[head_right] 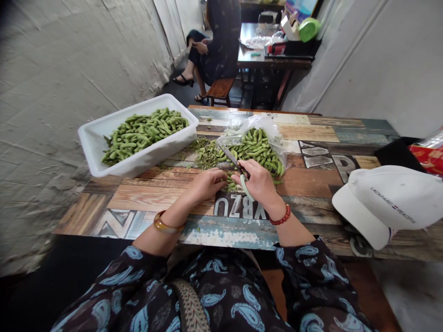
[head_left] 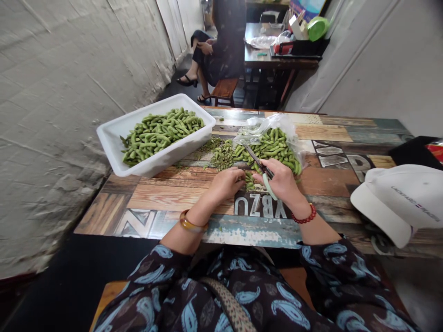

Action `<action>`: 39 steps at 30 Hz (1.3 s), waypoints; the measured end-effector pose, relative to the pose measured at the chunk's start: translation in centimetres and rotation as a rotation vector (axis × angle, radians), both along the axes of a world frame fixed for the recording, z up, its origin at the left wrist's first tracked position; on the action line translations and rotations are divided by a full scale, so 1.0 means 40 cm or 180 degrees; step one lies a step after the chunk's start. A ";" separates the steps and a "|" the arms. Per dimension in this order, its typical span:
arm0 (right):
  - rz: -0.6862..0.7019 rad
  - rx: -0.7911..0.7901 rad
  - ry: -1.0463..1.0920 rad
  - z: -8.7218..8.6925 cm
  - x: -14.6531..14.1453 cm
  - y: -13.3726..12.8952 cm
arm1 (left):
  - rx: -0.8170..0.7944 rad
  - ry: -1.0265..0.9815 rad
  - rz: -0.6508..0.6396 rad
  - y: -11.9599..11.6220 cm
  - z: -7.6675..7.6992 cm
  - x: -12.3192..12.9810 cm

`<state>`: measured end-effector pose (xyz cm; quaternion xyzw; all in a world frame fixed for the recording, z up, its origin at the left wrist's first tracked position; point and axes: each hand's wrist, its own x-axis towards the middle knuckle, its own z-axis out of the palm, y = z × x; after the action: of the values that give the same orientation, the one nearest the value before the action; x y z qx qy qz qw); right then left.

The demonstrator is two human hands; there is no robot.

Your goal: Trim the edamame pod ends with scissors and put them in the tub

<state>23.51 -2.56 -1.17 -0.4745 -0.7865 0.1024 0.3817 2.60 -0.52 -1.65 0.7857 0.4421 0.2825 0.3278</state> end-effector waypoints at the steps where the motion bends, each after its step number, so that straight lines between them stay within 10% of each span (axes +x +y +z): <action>1: -0.0027 0.0008 0.0000 0.000 0.000 0.000 | -0.0027 -0.0198 0.0058 0.001 0.003 -0.001; 11: 0.0138 -0.0174 -0.0047 0.001 0.004 0.000 | -0.1544 -0.2211 0.0418 -0.002 0.039 -0.012; 39: 0.0572 -0.0449 -0.0291 0.016 -0.005 -0.017 | -0.0913 -0.1967 0.0314 0.007 0.016 -0.013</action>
<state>23.30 -3.24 -0.52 -0.4319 -0.8334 0.1695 0.3004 2.10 -0.24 -1.00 0.5865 0.3946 0.4576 0.5393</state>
